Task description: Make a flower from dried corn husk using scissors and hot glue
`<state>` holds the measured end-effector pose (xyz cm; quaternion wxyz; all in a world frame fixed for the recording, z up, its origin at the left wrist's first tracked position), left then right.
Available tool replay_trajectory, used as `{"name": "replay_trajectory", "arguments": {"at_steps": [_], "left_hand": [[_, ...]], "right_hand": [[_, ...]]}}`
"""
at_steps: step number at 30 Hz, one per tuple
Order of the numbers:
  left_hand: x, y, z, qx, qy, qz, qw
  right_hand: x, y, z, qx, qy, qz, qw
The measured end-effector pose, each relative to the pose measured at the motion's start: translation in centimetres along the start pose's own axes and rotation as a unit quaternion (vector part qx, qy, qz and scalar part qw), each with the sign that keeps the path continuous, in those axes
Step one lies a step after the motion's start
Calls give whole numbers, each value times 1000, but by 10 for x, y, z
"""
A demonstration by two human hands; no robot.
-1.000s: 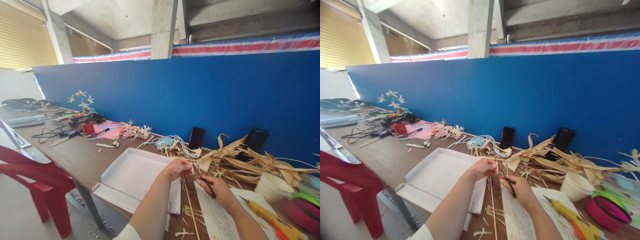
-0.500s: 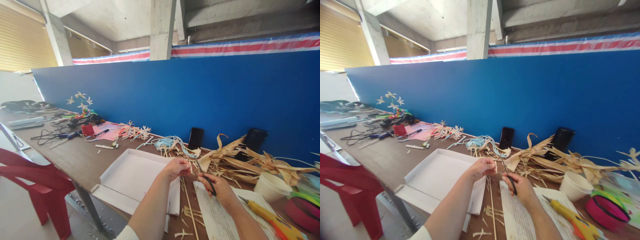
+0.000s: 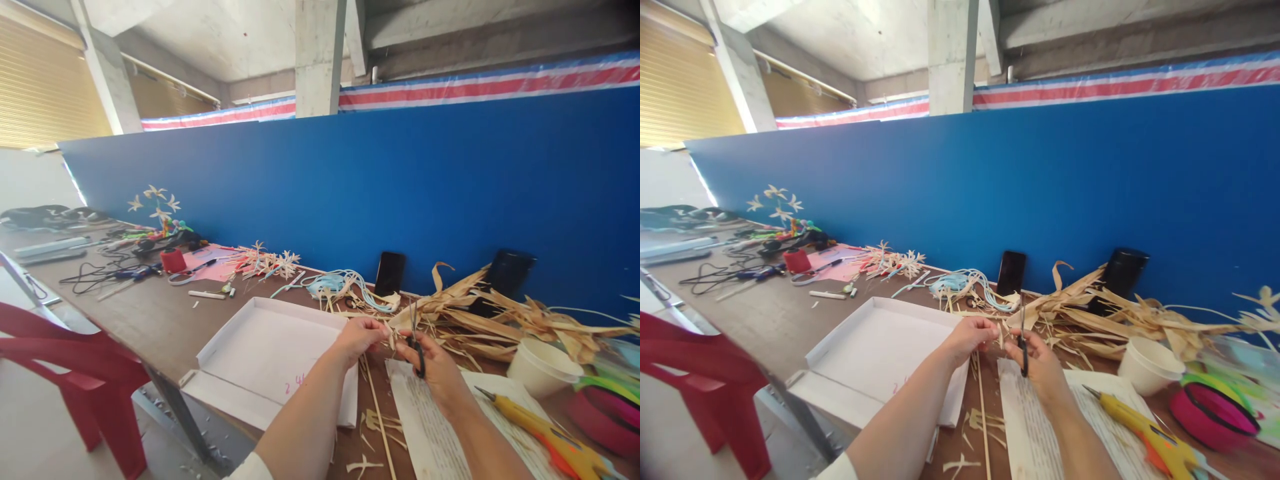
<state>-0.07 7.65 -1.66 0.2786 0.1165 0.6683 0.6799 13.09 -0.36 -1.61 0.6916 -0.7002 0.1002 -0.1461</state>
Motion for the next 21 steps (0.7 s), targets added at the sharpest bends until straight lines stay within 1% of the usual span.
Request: {"name": "replay_trajectory", "arguments": {"at_steps": [3,9,14,21], "left_hand": [[-3,-1,-1,6,7,20,1000],[-8,-3,-2,8,19,63,998],[-9,-5,-1,5,23,67,997],[-6,-9,0,27,24,54,998]], "right_hand": [[-5,-3,-1,-5,-35,18,999],[-8,-6,-2,7,-40,-1,999],[-6,0,1,-2,-40,-1,999],[-1,6,5,-18,-37,-7,999]]}}
Point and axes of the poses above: each hand's wrist, its own z-axis towards the middle knuckle, its own x-axis out of the back of the hand, y = z × x, the point moved 4 cm from there along z, towards the middle knuckle, and after that the axes turned 5 degrees about -x, right-handed, at the moved point
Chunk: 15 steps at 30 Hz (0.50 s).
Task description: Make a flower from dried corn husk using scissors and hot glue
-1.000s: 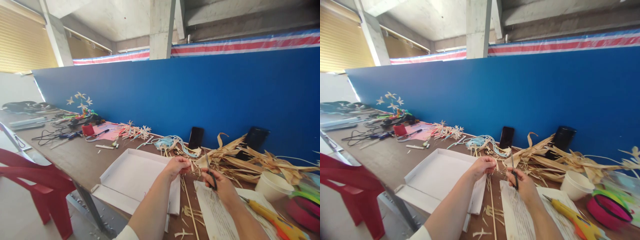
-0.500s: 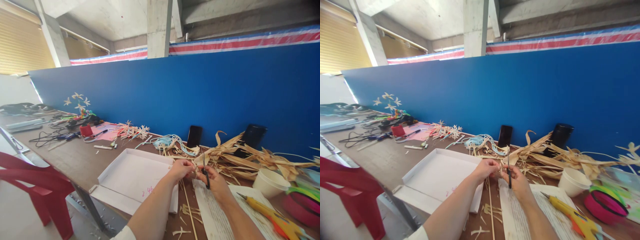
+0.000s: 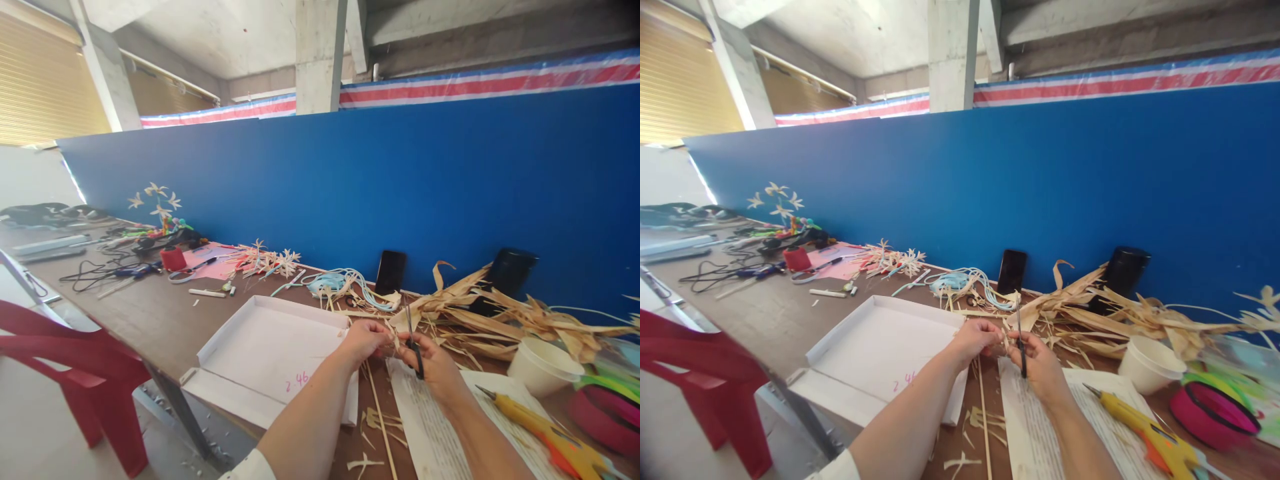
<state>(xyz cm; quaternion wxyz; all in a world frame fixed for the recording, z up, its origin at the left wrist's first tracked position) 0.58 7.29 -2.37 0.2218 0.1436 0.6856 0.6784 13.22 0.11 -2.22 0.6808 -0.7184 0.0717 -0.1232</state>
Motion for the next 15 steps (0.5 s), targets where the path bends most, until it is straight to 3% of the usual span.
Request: {"name": "replay_trajectory", "arguments": {"at_steps": [8,15], "left_hand": [[1,1,-2,25,-35,-47,998],[0,-2,-1,3,-44,-6,999]], "right_hand": [[2,-6,-4,10,36,-12,999],[0,-4,-1,9,8,-21,1000]]}}
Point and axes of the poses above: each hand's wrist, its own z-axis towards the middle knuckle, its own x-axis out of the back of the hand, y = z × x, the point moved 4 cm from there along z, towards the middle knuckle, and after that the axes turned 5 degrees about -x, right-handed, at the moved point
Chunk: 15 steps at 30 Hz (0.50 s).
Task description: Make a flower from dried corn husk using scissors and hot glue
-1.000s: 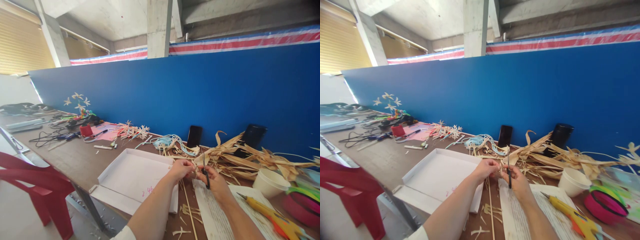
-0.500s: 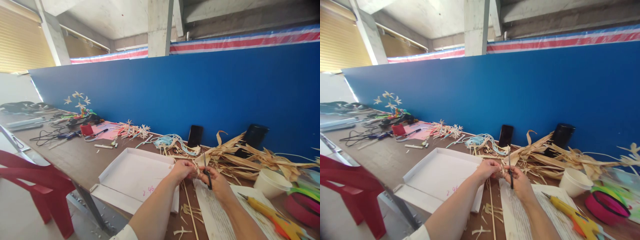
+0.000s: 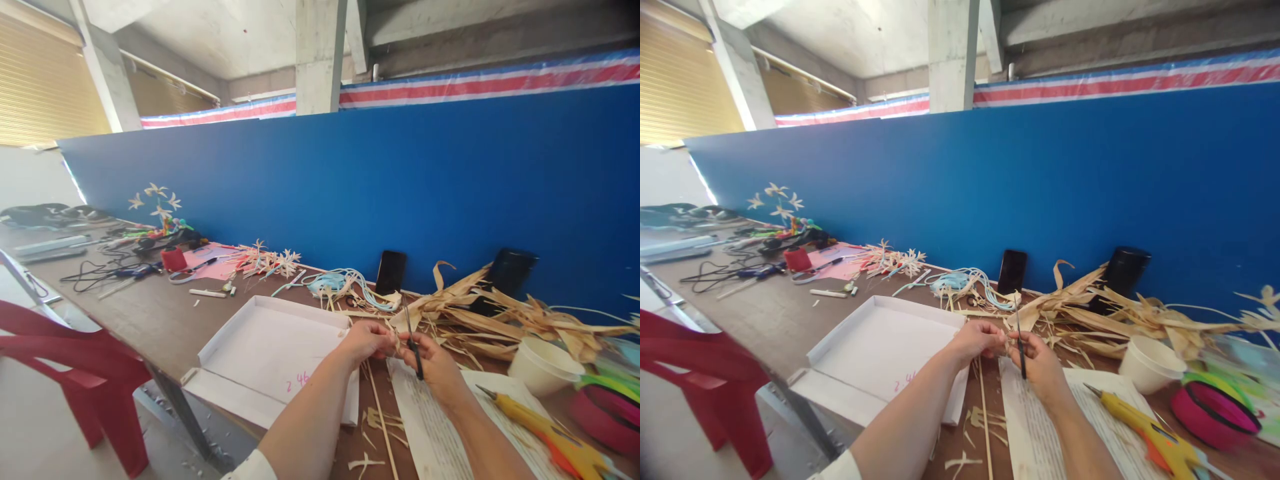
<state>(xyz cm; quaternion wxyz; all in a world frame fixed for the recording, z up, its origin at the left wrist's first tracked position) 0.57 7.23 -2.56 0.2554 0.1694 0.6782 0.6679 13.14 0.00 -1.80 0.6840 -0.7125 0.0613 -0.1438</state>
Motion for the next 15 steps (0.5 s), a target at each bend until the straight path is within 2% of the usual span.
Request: {"name": "replay_trajectory", "arguments": {"at_steps": [7,15], "left_hand": [[2,0,0,9,12,10,1000],[3,4,-2,12,-35,32,999]], "right_hand": [[2,-3,-2,-8,13,-4,1000],[12,3,2,-4,44,22,999]]}}
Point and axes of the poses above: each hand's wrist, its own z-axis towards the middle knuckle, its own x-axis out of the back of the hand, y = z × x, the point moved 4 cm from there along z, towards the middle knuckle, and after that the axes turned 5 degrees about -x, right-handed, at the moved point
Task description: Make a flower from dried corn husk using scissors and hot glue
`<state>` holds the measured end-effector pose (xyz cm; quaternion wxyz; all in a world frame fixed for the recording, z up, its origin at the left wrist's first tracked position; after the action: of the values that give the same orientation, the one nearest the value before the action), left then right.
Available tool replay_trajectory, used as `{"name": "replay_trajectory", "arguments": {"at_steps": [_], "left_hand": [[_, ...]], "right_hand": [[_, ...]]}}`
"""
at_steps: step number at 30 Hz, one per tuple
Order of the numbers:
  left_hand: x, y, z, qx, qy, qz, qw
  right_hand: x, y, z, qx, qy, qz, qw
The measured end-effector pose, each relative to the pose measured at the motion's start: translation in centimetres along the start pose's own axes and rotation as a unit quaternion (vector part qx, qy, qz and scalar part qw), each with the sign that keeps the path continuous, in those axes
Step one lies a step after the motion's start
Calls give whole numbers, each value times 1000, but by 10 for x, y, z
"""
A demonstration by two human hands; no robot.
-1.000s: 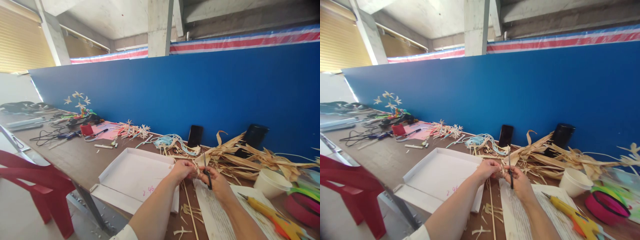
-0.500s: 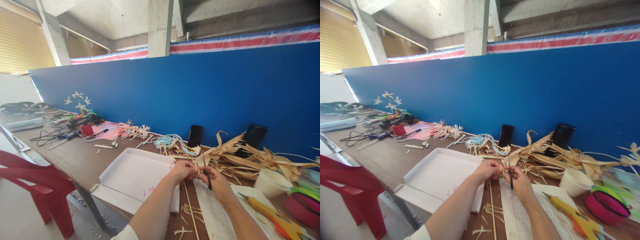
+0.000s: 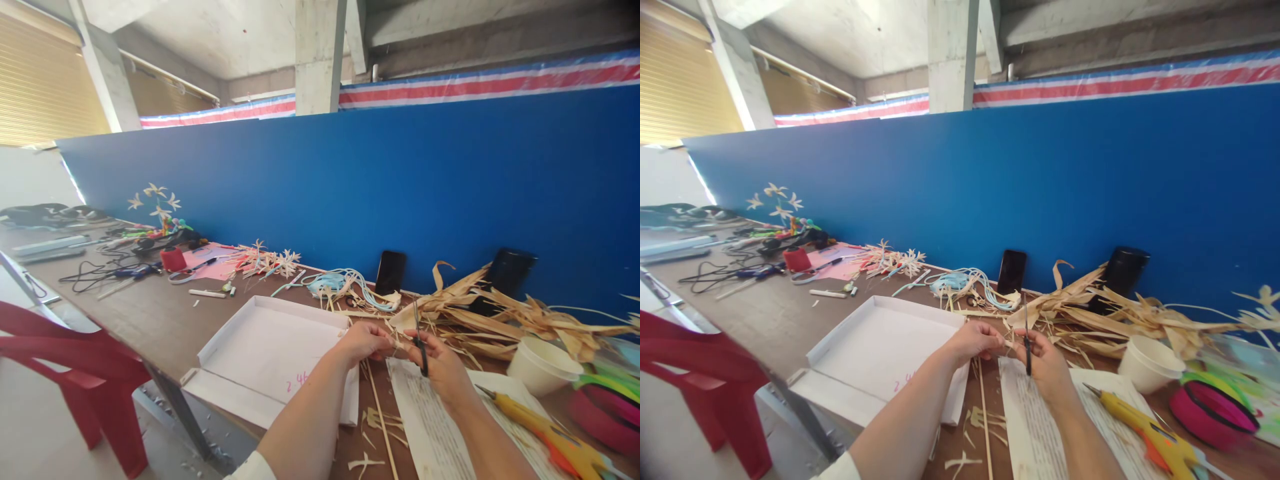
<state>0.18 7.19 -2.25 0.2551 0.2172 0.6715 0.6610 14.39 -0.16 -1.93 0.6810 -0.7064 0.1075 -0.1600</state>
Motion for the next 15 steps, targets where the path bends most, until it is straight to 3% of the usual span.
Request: {"name": "replay_trajectory", "arguments": {"at_steps": [10,15], "left_hand": [[-4,-2,-1,21,-48,47,998],[-5,-2,-1,12,-35,35,999]], "right_hand": [[4,4,2,11,1,-12,1000],[-1,-3,-1,10,-6,-18,1000]]}}
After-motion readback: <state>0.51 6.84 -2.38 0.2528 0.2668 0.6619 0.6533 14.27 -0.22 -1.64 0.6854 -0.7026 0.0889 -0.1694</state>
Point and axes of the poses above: each hand's wrist, its own z-axis towards the middle knuckle, its own x-axis out of the back of the hand, y = z × x, the point moved 4 cm from there along z, towards the middle knuckle, and after that the axes turned 5 degrees about -x, right-handed, at the moved point
